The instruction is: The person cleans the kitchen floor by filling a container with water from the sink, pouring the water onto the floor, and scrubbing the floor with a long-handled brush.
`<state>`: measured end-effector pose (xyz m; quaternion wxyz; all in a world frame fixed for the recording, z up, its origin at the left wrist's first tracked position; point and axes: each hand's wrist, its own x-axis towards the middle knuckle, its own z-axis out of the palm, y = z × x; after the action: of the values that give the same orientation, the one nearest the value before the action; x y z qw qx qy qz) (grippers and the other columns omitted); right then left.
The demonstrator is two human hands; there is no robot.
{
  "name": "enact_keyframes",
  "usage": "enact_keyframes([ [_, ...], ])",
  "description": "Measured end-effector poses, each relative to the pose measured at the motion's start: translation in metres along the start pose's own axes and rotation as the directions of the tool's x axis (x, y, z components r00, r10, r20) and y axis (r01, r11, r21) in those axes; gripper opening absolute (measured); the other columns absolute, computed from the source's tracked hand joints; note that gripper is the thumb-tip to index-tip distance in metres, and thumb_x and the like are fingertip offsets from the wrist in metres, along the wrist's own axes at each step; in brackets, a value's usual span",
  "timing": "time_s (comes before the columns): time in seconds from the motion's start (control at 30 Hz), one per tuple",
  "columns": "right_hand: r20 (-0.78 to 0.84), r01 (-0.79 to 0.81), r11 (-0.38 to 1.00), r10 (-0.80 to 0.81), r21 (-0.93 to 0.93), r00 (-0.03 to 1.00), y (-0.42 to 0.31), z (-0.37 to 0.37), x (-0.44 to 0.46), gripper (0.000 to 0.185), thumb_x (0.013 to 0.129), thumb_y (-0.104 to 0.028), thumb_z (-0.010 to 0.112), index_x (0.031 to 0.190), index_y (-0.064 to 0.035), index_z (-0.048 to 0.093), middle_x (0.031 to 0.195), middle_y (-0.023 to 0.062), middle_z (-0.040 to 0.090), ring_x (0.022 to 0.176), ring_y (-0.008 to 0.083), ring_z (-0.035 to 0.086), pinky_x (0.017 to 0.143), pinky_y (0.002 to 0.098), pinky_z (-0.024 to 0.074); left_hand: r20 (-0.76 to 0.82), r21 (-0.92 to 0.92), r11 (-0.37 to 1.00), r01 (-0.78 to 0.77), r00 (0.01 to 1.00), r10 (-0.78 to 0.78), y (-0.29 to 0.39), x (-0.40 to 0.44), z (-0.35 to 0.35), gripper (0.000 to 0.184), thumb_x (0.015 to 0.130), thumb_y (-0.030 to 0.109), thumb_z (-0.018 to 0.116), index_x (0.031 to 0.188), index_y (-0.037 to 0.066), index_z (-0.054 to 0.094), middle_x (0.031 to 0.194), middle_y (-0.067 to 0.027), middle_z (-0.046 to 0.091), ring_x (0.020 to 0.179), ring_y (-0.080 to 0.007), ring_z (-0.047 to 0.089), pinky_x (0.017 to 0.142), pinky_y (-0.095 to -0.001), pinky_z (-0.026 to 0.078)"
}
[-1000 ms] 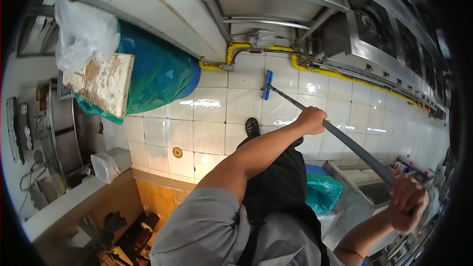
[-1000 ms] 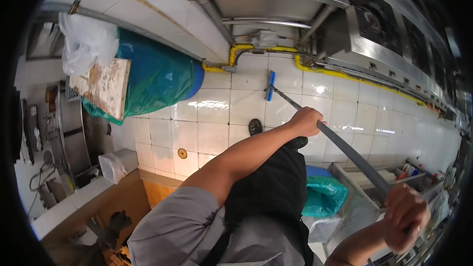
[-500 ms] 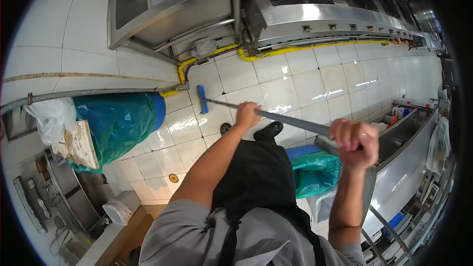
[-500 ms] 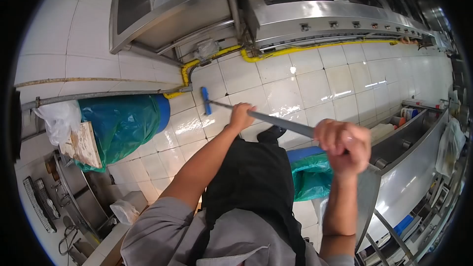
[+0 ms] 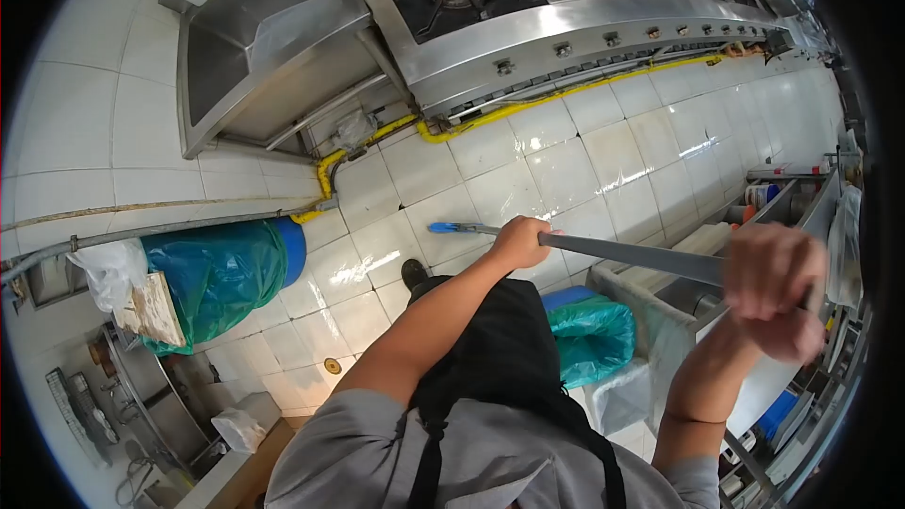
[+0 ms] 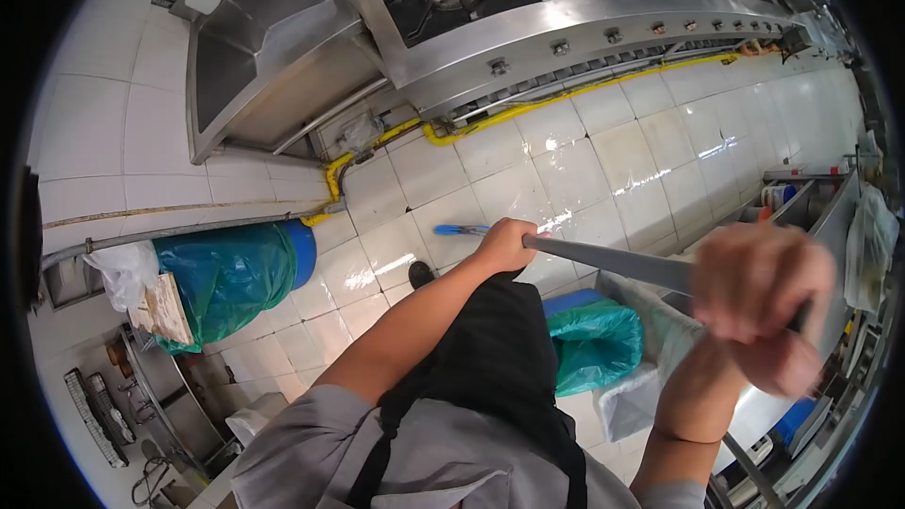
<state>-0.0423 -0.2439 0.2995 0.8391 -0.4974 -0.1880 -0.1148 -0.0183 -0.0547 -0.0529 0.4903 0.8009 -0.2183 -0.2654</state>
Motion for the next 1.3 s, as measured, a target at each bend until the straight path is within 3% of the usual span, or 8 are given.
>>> enact_keyframes([
  [0.2,-0.049,-0.045,0.964,0.034,-0.261,0.998,0.031,0.000,-0.024,0.033,0.076,-0.014,0.070,0.055,-0.0063,0.045,0.044,0.0023,0.042,0.036,0.0183,0.041,0.040,0.0300,0.0368,-0.164,0.036,0.998,0.050,0.985,-0.044,-0.029,0.071,0.008,0.034,0.088,0.025,0.067,0.067,0.000,0.057,0.075,-0.0211,0.062,0.078,-0.0427,0.059,0.069,-0.0477,0.047],
  [0.27,0.112,0.053,0.940,-0.016,-0.338,0.994,0.030,-0.004,-0.021,0.033,0.078,-0.013,0.064,0.056,-0.0097,0.040,0.046,0.0012,0.047,0.036,0.0146,0.043,0.040,0.0282,0.0406,-0.272,0.078,0.996,-0.050,0.960,0.069,-0.024,0.081,0.006,0.035,0.090,0.023,0.065,0.066,0.000,0.056,0.074,-0.0211,0.062,0.079,-0.0418,0.059,0.069,-0.0479,0.046],
  [0.4,0.297,0.068,0.988,-0.023,-0.141,0.955,-0.011,-0.009,-0.015,0.038,0.075,-0.012,0.072,0.051,-0.0069,0.043,0.043,0.0016,0.043,0.033,0.0175,0.043,0.036,0.0286,0.0379,-0.272,0.031,0.993,-0.114,0.955,0.118,0.017,0.058,0.016,0.036,0.088,0.025,0.067,0.065,0.000,0.055,0.072,-0.0215,0.060,0.076,-0.0407,0.059,0.068,-0.0477,0.046],
  [0.53,0.471,0.021,0.999,-0.006,-0.027,0.882,-0.055,-0.031,-0.007,0.031,0.076,-0.008,0.069,0.055,-0.0080,0.047,0.046,0.0013,0.050,0.035,0.0129,0.048,0.038,0.0249,0.0459,0.187,-0.006,0.971,-0.239,0.954,0.236,0.043,0.033,0.030,0.036,0.084,0.029,0.071,0.064,0.002,0.057,0.063,-0.0177,0.057,0.065,-0.0378,0.057,0.059,-0.0448,0.043],
  [0.63,-0.041,-0.078,0.945,0.069,-0.319,0.997,-0.032,-0.026,-0.028,0.032,0.079,-0.012,0.064,0.056,-0.0099,0.042,0.047,0.0016,0.049,0.036,0.0134,0.047,0.037,0.0274,0.0436,0.166,0.050,0.983,-0.176,0.972,0.166,0.016,0.037,0.049,0.030,0.085,0.027,0.069,0.068,0.004,0.061,0.069,-0.0191,0.061,0.071,-0.0392,0.061,0.063,-0.0460,0.046],
  [1.0,-0.141,0.024,0.910,-0.090,-0.415,0.986,0.024,0.041,-0.027,0.028,0.077,-0.011,0.062,0.055,-0.0048,0.046,0.046,0.0038,0.047,0.033,0.0158,0.042,0.038,0.0298,0.0429,-0.022,0.062,0.953,-0.297,0.954,0.299,-0.023,0.063,-0.025,0.037,0.089,0.022,0.064,0.061,0.002,0.054,0.065,-0.0168,0.056,0.068,-0.0390,0.056,0.070,-0.0471,0.045],
  [1.1,0.075,0.026,0.959,-0.005,-0.283,0.997,0.010,0.053,-0.012,0.033,0.073,-0.012,0.066,0.050,-0.0052,0.044,0.044,0.0044,0.044,0.034,0.0175,0.042,0.038,0.0302,0.0420,0.053,-0.006,0.903,-0.431,0.901,0.430,-0.007,0.046,-0.046,0.035,0.087,0.019,0.067,0.060,0.003,0.052,0.061,-0.0159,0.054,0.066,-0.0388,0.056,0.068,-0.0472,0.044],
  [1.3,-0.197,-0.058,0.929,-0.017,-0.366,0.980,0.071,0.062,-0.014,0.034,0.069,-0.013,0.068,0.047,-0.0060,0.043,0.044,0.0043,0.041,0.034,0.0223,0.040,0.043,0.0348,0.0378,0.009,0.113,0.887,-0.448,0.893,0.450,-0.062,0.087,-0.076,0.029,0.086,0.017,0.066,0.062,0.003,0.056,0.065,-0.0159,0.058,0.068,-0.0382,0.058,0.064,-0.0489,0.043],
])
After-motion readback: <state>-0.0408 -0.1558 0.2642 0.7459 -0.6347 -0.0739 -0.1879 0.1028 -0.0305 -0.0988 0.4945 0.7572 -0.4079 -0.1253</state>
